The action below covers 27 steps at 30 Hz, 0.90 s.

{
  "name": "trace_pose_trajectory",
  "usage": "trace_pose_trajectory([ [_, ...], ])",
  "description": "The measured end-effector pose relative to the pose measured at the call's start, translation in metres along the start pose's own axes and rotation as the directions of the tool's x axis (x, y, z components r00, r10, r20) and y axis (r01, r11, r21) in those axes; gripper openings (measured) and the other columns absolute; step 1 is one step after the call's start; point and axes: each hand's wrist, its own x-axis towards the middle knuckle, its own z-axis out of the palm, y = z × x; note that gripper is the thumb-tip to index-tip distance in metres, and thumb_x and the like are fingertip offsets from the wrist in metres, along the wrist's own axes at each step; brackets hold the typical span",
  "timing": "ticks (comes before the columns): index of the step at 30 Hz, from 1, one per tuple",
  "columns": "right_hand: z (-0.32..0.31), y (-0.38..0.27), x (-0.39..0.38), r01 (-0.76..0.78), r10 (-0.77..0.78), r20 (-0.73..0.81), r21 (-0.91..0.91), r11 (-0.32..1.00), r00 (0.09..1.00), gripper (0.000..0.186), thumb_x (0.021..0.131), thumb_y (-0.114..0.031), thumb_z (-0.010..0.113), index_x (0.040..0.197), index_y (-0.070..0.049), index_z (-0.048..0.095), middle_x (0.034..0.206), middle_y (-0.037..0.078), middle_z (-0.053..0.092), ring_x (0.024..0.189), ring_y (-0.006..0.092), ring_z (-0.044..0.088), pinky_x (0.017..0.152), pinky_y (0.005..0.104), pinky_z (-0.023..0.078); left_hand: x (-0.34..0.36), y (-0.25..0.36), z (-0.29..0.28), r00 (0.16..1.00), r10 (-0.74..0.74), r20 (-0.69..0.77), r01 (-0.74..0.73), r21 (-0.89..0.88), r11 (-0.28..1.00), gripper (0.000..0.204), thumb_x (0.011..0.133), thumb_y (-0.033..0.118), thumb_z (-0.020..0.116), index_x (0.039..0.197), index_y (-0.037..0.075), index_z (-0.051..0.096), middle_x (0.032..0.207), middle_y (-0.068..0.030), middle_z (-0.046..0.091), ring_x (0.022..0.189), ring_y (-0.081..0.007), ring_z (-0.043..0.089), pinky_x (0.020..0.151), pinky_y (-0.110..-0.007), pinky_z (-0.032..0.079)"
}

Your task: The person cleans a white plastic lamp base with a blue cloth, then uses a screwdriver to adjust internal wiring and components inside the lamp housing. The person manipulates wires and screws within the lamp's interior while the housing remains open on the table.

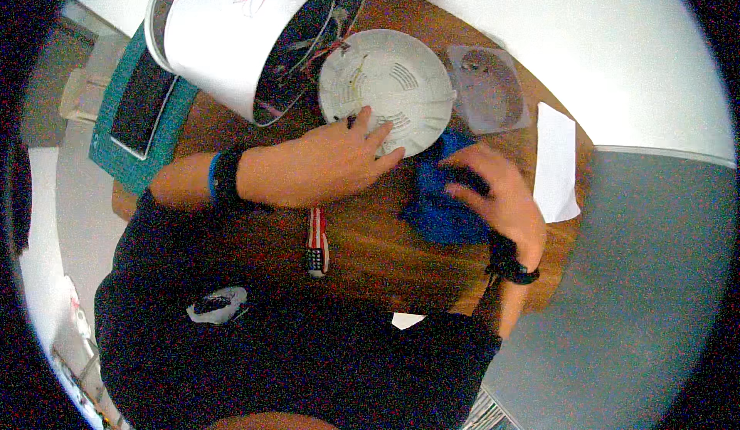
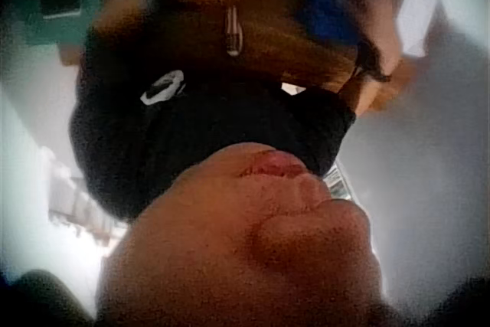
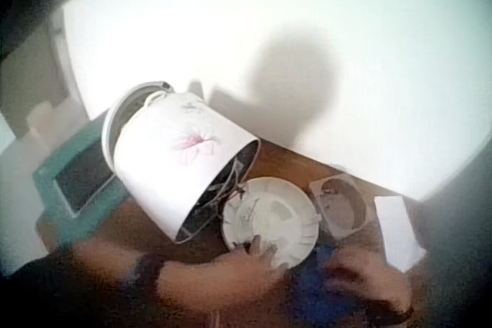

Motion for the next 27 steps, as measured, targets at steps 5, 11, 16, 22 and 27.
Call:
trace_pose_trajectory([
  [5,0.016,-0.015,-0.019,-0.015,0.034,0.160,-0.118,0.993,0.987,0.040,0.075,-0.002,0.084,0.113,-0.006,0.069,0.125,0.013,0.064,0.123,0.0365,0.059,0.104,0.0436,0.052,-0.001,-0.004,-0.010,0.998,0.046,0.046,-0.044,-0.054,0.998,0.066,0.087,0.010,0.070,0.147,-0.007,0.048,0.145,-0.0374,0.054,0.123,-0.0614,0.060,0.090,-0.053,0.062],
  [11,-0.002,0.031,-0.058,-0.176,0.235,0.161,-0.313,0.933,0.958,0.048,0.070,0.000,0.083,0.115,-0.007,0.068,0.126,0.015,0.063,0.123,0.0405,0.057,0.105,0.0478,0.051,-0.007,-0.010,-0.016,0.991,0.124,-0.046,-0.130,-0.198,0.972,0.062,0.082,0.007,0.072,0.140,-0.007,0.053,0.141,-0.0327,0.059,0.120,-0.0560,0.064,0.092,-0.049,0.062],
  [16,-0.002,0.047,-0.072,-0.273,0.295,-0.027,-0.469,0.840,0.955,0.068,0.070,-0.010,0.090,0.132,-0.010,0.063,0.142,0.022,0.055,0.125,0.0486,0.057,0.109,0.0513,0.050,-0.011,-0.006,-0.006,0.978,0.200,-0.062,-0.209,-0.220,0.953,0.046,0.088,0.012,0.066,0.132,-0.002,0.059,0.129,-0.0255,0.065,0.112,-0.0474,0.069,0.087,-0.048,0.062],
  [22,0.011,0.074,-0.100,-0.505,0.513,-0.041,-0.253,0.825,0.858,0.098,0.072,-0.021,0.097,0.154,-0.020,0.045,0.150,0.023,0.045,0.133,0.0494,0.055,0.116,0.0512,0.049,-0.013,-0.013,-0.023,0.970,0.240,0.038,-0.219,-0.291,0.931,0.031,0.094,0.013,0.058,0.123,0.003,0.063,0.125,-0.0211,0.067,0.110,-0.0392,0.070,0.087,-0.047,0.061],
  [27,-0.005,0.055,-0.110,-0.382,0.377,-0.064,-0.161,0.910,0.924,0.062,0.070,0.009,0.077,0.128,-0.007,0.064,0.127,0.016,0.060,0.116,0.0346,0.063,0.106,0.0382,0.049,-0.017,-0.024,-0.005,0.951,0.226,-0.211,-0.278,-0.265,0.923,0.026,0.096,0.013,0.058,0.118,0.002,0.063,0.129,-0.0215,0.066,0.114,-0.0374,0.070,0.094,-0.047,0.059],
])
